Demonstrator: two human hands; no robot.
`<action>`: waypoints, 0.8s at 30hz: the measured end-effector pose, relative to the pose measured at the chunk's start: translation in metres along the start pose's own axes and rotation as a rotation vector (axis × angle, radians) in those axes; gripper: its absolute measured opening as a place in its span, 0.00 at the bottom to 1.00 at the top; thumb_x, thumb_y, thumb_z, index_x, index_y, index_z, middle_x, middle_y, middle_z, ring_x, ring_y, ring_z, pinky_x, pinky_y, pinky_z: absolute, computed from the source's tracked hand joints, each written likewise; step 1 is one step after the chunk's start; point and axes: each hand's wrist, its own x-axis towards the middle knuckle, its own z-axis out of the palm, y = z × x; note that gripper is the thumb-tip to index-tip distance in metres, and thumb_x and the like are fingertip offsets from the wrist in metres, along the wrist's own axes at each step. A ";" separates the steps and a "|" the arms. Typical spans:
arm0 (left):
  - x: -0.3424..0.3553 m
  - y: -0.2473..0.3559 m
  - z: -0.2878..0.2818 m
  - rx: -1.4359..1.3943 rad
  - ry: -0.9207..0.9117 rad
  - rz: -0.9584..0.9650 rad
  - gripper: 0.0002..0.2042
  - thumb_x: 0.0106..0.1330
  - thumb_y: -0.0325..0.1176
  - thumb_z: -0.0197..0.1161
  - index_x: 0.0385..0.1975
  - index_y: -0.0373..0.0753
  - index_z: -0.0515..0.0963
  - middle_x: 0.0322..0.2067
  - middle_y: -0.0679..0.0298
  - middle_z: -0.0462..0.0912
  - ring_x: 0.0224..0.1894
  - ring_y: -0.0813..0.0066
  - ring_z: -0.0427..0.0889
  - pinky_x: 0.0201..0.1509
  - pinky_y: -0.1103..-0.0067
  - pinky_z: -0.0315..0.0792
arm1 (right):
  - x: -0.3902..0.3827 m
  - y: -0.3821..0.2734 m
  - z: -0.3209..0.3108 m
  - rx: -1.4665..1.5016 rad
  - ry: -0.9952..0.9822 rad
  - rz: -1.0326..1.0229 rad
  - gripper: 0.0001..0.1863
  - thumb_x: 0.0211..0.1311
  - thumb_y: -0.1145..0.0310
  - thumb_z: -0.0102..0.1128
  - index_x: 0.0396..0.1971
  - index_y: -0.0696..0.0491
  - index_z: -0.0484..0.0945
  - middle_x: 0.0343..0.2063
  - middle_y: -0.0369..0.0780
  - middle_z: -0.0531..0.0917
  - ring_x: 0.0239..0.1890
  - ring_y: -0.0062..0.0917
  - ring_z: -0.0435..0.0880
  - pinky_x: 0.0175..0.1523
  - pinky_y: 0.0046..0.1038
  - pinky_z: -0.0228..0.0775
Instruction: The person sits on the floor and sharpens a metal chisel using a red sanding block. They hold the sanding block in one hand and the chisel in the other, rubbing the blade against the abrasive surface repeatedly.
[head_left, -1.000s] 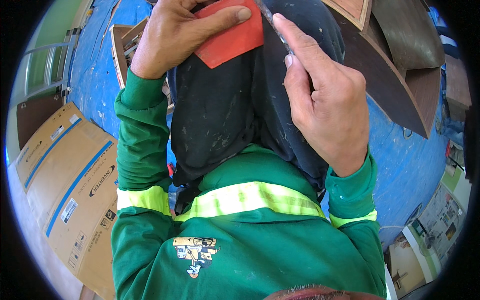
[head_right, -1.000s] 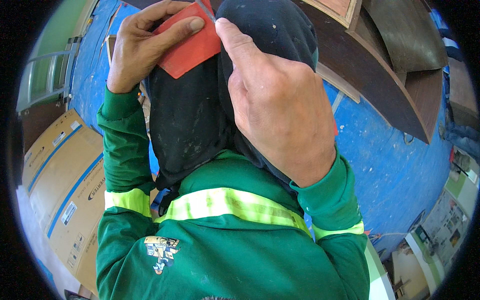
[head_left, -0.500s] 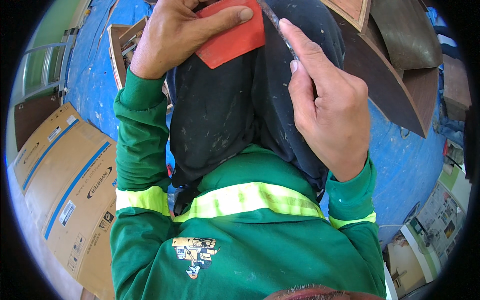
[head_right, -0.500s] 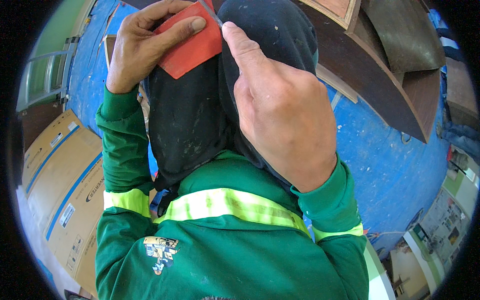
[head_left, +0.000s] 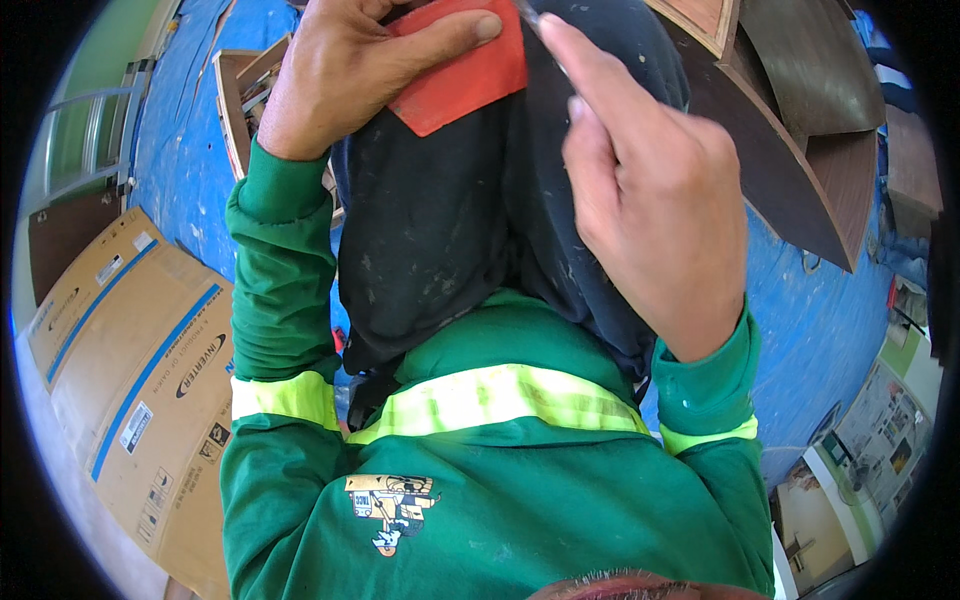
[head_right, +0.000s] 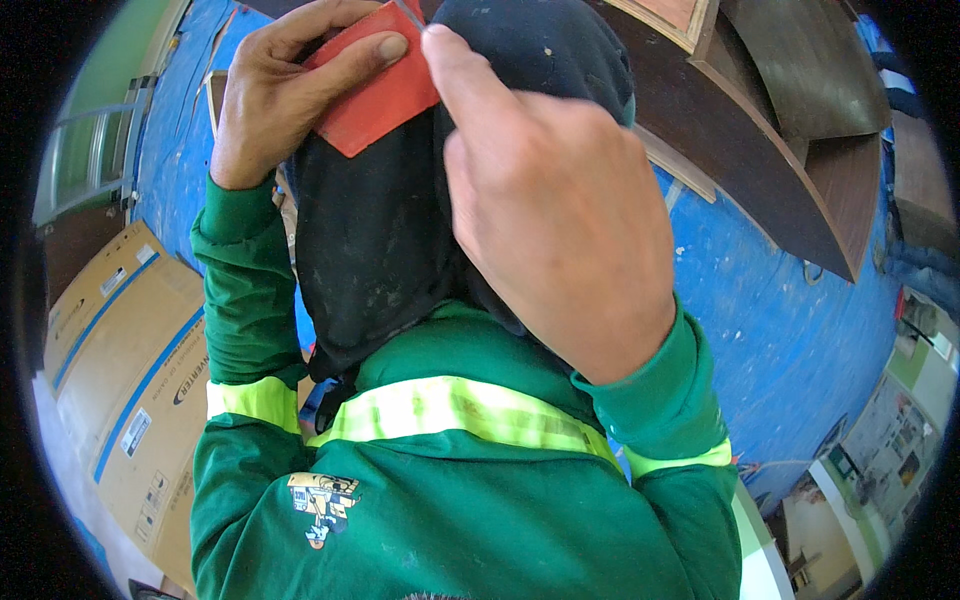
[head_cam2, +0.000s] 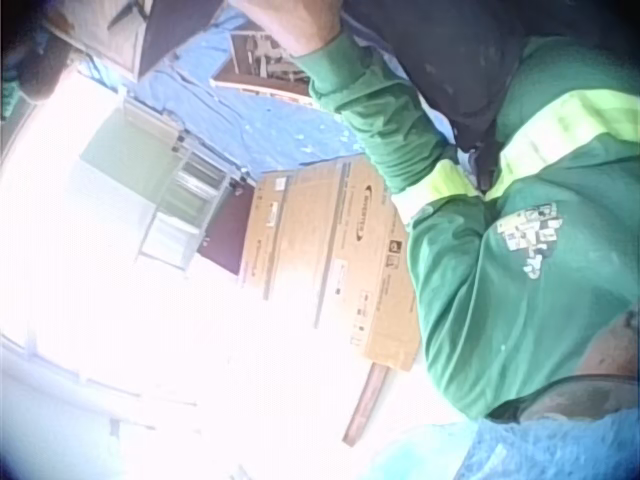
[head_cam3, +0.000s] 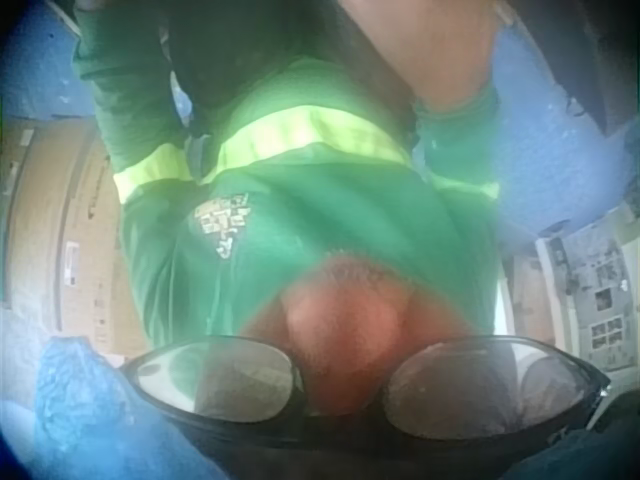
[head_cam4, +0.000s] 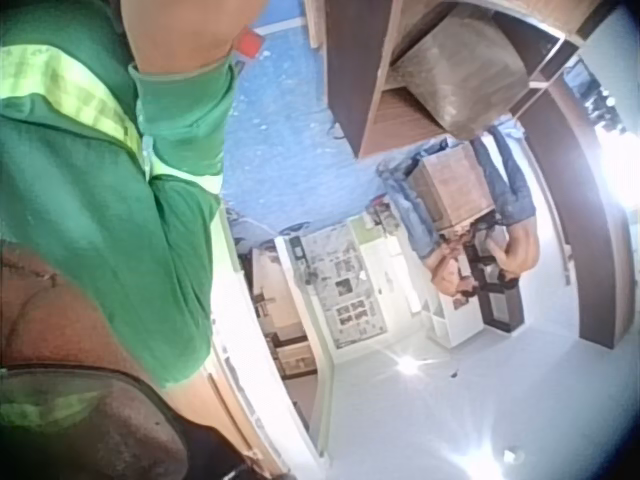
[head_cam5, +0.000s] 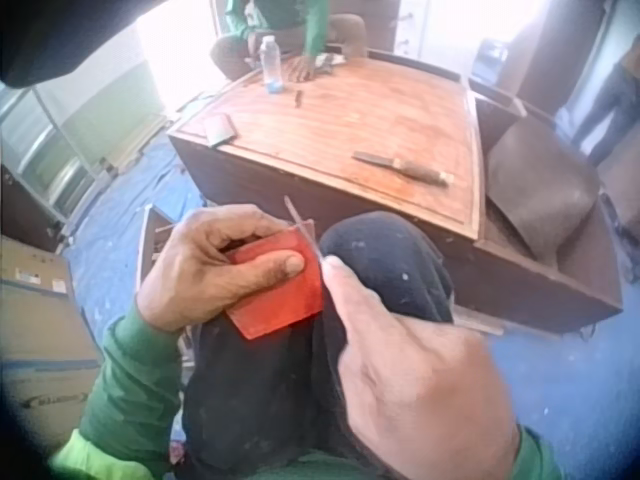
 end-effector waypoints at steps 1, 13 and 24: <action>-0.001 0.003 -0.001 0.050 0.012 -0.001 0.10 0.68 0.31 0.75 0.43 0.31 0.87 0.31 0.68 0.85 0.34 0.85 0.80 0.36 0.81 0.73 | 0.009 -0.003 -0.002 -0.016 -0.026 0.002 0.24 0.67 0.80 0.60 0.62 0.55 0.81 0.31 0.49 0.87 0.22 0.30 0.80 0.32 0.31 0.74; 0.002 -0.003 0.000 -0.136 -0.009 -0.034 0.11 0.68 0.31 0.75 0.44 0.31 0.87 0.32 0.69 0.86 0.34 0.85 0.80 0.38 0.81 0.76 | 0.030 0.010 -0.005 0.003 0.062 -0.043 0.20 0.67 0.72 0.61 0.57 0.62 0.81 0.25 0.52 0.85 0.27 0.44 0.86 0.36 0.39 0.81; 0.002 -0.007 0.002 -0.205 -0.033 -0.135 0.10 0.69 0.32 0.75 0.43 0.31 0.88 0.33 0.70 0.88 0.35 0.87 0.81 0.39 0.83 0.77 | -0.010 0.012 0.002 0.116 0.004 0.045 0.27 0.68 0.84 0.60 0.66 0.50 0.81 0.34 0.47 0.89 0.21 0.20 0.80 0.31 0.24 0.73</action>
